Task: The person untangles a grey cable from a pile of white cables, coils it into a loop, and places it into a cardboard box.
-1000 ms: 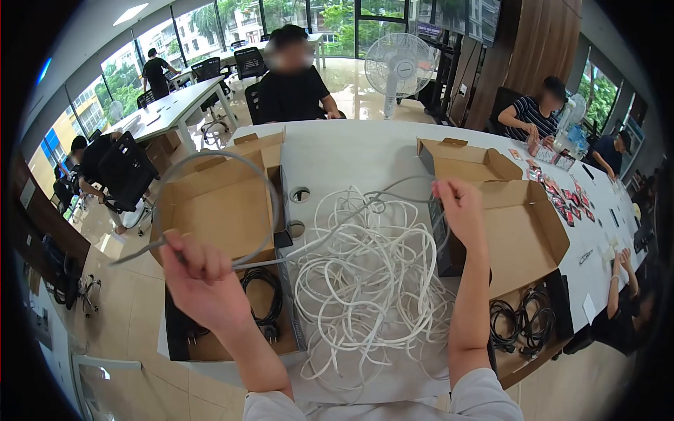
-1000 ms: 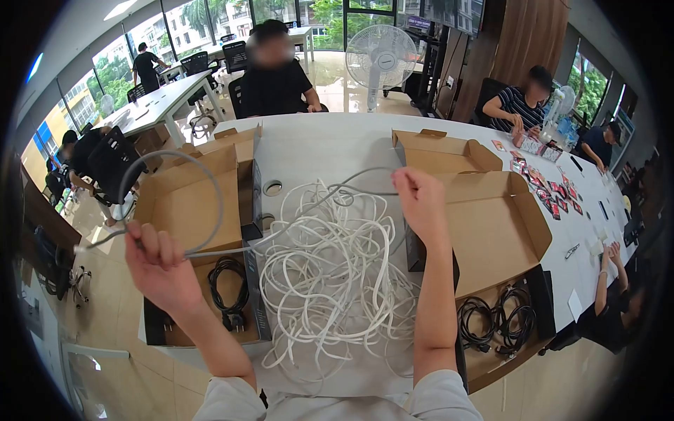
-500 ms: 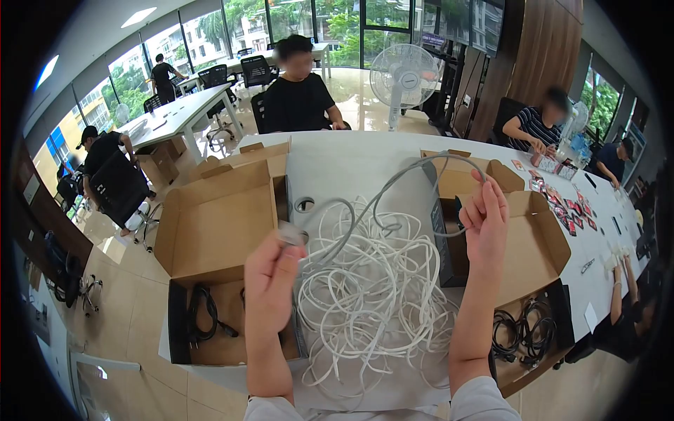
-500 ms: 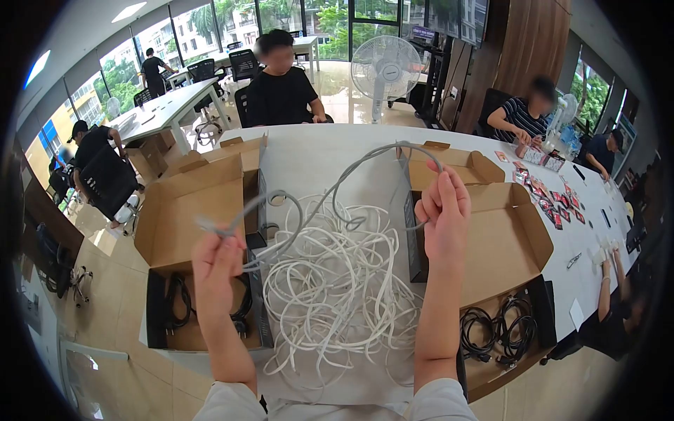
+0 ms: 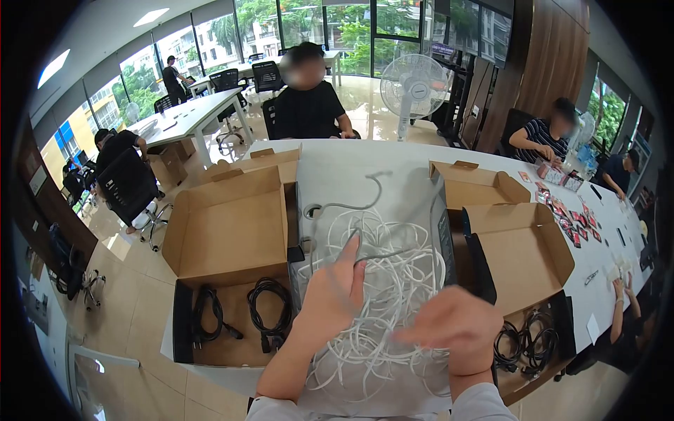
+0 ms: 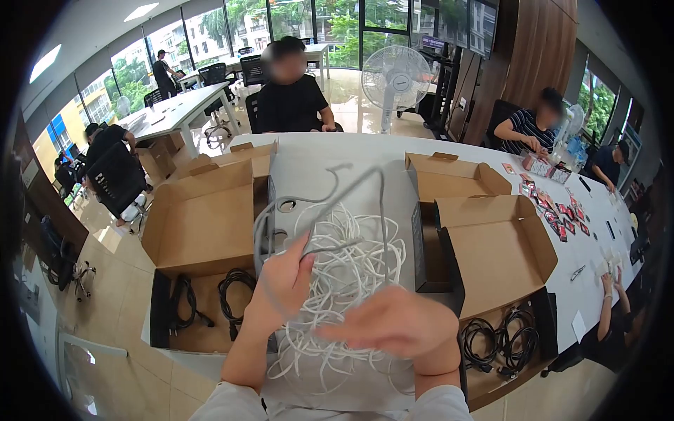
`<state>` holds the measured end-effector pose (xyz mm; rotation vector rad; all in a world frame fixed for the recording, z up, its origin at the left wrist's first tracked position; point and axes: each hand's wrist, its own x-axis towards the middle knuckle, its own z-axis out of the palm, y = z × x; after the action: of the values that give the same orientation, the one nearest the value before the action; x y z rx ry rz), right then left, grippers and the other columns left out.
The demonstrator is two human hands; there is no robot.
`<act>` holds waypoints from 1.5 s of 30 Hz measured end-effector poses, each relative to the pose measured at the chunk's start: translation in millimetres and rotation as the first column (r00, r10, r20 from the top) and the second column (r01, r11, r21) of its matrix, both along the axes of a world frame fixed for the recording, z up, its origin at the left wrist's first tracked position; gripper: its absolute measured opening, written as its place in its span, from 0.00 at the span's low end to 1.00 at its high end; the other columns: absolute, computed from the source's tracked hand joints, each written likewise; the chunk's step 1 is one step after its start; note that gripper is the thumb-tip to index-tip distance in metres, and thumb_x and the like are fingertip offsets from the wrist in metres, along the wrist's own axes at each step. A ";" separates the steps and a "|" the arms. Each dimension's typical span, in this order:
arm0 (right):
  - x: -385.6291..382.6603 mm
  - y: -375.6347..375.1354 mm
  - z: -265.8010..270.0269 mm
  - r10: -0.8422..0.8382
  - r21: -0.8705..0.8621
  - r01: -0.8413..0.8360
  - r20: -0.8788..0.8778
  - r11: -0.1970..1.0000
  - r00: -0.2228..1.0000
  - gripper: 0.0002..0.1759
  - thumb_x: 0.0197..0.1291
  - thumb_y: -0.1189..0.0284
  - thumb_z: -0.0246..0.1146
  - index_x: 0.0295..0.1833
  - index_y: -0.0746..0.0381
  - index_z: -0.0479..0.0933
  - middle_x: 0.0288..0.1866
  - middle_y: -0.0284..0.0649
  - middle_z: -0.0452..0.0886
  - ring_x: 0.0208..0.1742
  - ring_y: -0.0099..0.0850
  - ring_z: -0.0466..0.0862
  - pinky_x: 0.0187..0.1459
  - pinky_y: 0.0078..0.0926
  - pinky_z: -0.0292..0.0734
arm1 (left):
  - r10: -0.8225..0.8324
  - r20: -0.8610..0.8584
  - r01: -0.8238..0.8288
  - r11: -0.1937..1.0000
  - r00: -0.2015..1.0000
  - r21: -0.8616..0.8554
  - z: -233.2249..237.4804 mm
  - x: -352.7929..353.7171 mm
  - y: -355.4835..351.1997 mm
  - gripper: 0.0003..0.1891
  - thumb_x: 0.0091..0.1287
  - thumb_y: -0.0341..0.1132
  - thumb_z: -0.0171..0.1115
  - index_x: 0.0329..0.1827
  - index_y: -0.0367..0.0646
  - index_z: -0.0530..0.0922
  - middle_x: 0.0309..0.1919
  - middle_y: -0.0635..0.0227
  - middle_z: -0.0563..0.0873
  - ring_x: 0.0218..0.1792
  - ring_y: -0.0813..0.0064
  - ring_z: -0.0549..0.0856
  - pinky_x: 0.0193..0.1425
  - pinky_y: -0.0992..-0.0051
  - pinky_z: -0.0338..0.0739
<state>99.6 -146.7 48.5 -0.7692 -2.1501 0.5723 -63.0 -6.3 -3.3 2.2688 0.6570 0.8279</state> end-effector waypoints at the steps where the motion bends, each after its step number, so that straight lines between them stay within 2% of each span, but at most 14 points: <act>1: -7.4 -5.0 -0.2 0.051 -0.043 -0.046 0.131 0.998 0.990 0.24 0.63 0.72 0.57 0.65 0.65 0.69 0.27 0.40 0.78 0.23 0.35 0.78 0.25 0.30 0.72 | 0.013 0.016 -0.013 1.000 1.000 -0.014 1.0 0.1 0.7 0.21 0.69 0.32 0.50 0.62 0.31 0.66 0.20 0.48 0.78 0.24 0.47 0.79 0.30 0.57 0.69; 3: -18.9 -9.2 0.6 0.144 -0.147 -0.096 0.358 0.984 0.923 0.25 0.63 0.71 0.58 0.66 0.63 0.67 0.34 0.42 0.79 0.29 0.36 0.80 0.29 0.31 0.75 | 0.038 0.048 -0.036 0.999 0.998 -0.041 4.1 1.0 3.0 0.25 0.70 0.32 0.51 0.67 0.31 0.60 0.19 0.49 0.77 0.23 0.48 0.79 0.30 0.58 0.70; 5: -27.6 -9.8 1.3 0.227 -0.258 -0.099 0.537 0.961 0.813 0.26 0.62 0.71 0.59 0.66 0.62 0.66 0.43 0.43 0.80 0.37 0.36 0.82 0.34 0.31 0.77 | 0.068 0.180 -0.063 0.997 0.981 -0.033 4.9 1.0 4.0 0.25 0.69 0.31 0.51 0.69 0.33 0.60 0.18 0.58 0.71 0.20 0.64 0.72 0.28 0.69 0.66; 9: -38.0 -16.8 -7.1 -0.197 0.088 0.176 0.442 0.980 0.875 0.26 0.61 0.69 0.59 0.64 0.65 0.66 0.57 0.45 0.75 0.51 0.39 0.79 0.50 0.32 0.75 | 0.118 0.291 -0.100 0.992 0.950 -0.076 9.9 -3.7 7.3 0.25 0.70 0.31 0.52 0.69 0.34 0.61 0.20 0.68 0.66 0.22 0.80 0.66 0.27 0.78 0.63; 11: -39.7 -25.5 3.7 -0.309 0.128 0.283 0.478 0.950 0.822 0.26 0.62 0.68 0.59 0.63 0.67 0.67 0.62 0.46 0.72 0.55 0.40 0.77 0.57 0.34 0.73 | 0.132 0.304 -0.133 0.991 0.943 -0.019 11.4 -6.9 10.4 0.24 0.70 0.30 0.51 0.68 0.35 0.63 0.18 0.62 0.69 0.19 0.73 0.68 0.26 0.74 0.64; 17: -21.6 -38.5 -2.2 0.071 -0.037 -0.061 0.384 0.997 0.921 0.28 0.61 0.68 0.60 0.64 0.69 0.66 0.59 0.48 0.74 0.54 0.38 0.78 0.56 0.34 0.75 | 0.124 0.444 -0.094 0.992 0.887 -0.088 2.0 -4.8 19.8 0.20 0.71 0.28 0.49 0.66 0.34 0.67 0.17 0.67 0.66 0.18 0.80 0.65 0.24 0.79 0.62; 23: -9.1 -35.7 9.2 -0.109 0.113 0.084 0.241 0.990 0.964 0.20 0.61 0.70 0.60 0.56 0.69 0.74 0.43 0.45 0.82 0.43 0.35 0.83 0.42 0.28 0.80 | 0.073 0.387 -0.105 0.992 0.919 0.064 7.3 -4.0 14.3 0.22 0.69 0.28 0.52 0.67 0.35 0.65 0.15 0.65 0.70 0.15 0.74 0.70 0.22 0.77 0.64; 24: -9.2 -35.8 7.4 -0.225 0.155 0.215 0.051 0.964 0.973 0.17 0.62 0.71 0.59 0.53 0.70 0.76 0.41 0.44 0.83 0.41 0.33 0.83 0.39 0.27 0.79 | 0.062 0.358 -0.105 0.989 0.931 0.100 7.1 -3.7 13.8 0.23 0.69 0.28 0.53 0.67 0.35 0.65 0.15 0.64 0.71 0.14 0.71 0.72 0.22 0.75 0.65; 26: -9.1 -34.6 -0.1 -0.407 0.160 0.476 -0.334 0.865 0.850 0.13 0.64 0.73 0.57 0.47 0.70 0.78 0.35 0.42 0.83 0.37 0.28 0.83 0.34 0.23 0.77 | 0.026 0.247 -0.068 0.984 0.969 0.164 10.7 -4.7 9.3 0.25 0.68 0.30 0.55 0.67 0.35 0.65 0.15 0.63 0.74 0.16 0.66 0.75 0.22 0.73 0.67; 28: -1.3 -25.4 -4.0 -0.643 -0.089 0.717 -0.526 0.692 0.556 0.12 0.67 0.72 0.54 0.42 0.71 0.79 0.31 0.39 0.83 0.34 0.23 0.82 0.32 0.19 0.74 | -0.028 0.191 -0.015 0.975 0.981 0.221 10.1 -3.2 6.4 0.25 0.67 0.30 0.56 0.67 0.37 0.66 0.16 0.61 0.75 0.16 0.62 0.75 0.22 0.71 0.67; 31: 20.4 7.7 -11.5 -0.773 -0.250 0.798 -0.516 0.549 0.370 0.16 0.70 0.69 0.52 0.40 0.69 0.80 0.31 0.36 0.83 0.32 0.20 0.80 0.32 0.18 0.73 | -0.114 0.190 0.055 0.955 0.975 0.290 6.2 0.1 4.7 0.23 0.65 0.28 0.56 0.65 0.38 0.69 0.16 0.58 0.73 0.16 0.59 0.73 0.23 0.69 0.66; 35: 46.0 25.4 -32.9 -0.771 -0.408 0.662 -0.215 0.628 0.599 0.18 0.71 0.65 0.51 0.46 0.67 0.80 0.31 0.35 0.83 0.32 0.19 0.80 0.33 0.17 0.72 | -0.146 0.179 0.069 0.923 0.973 0.378 6.4 0.5 5.2 0.21 0.64 0.27 0.57 0.62 0.40 0.73 0.18 0.58 0.76 0.17 0.60 0.75 0.22 0.69 0.67; 39: 41.8 29.2 -34.7 -0.628 -0.481 0.461 -0.275 0.746 0.728 0.21 0.73 0.61 0.47 0.48 0.66 0.80 0.31 0.35 0.84 0.30 0.18 0.79 0.30 0.16 0.71 | -0.172 0.111 0.110 0.898 0.979 0.426 8.6 0.9 3.1 0.23 0.61 0.27 0.58 0.62 0.42 0.74 0.19 0.62 0.78 0.18 0.63 0.76 0.22 0.69 0.68; 45: 37.2 34.6 -29.4 -0.532 -0.628 0.243 -0.324 0.739 0.782 0.21 0.70 0.57 0.52 0.41 0.65 0.80 0.32 0.35 0.84 0.26 0.18 0.78 0.26 0.12 0.68 | -0.243 -0.041 0.235 0.862 0.969 0.449 4.1 8.0 -6.9 0.33 0.59 0.29 0.60 0.70 0.41 0.64 0.22 0.67 0.81 0.20 0.65 0.79 0.23 0.69 0.71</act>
<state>136.8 -112.1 19.1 -1.2196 -1.2767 1.0533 -54.9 -13.1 0.8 2.6835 0.1692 0.9485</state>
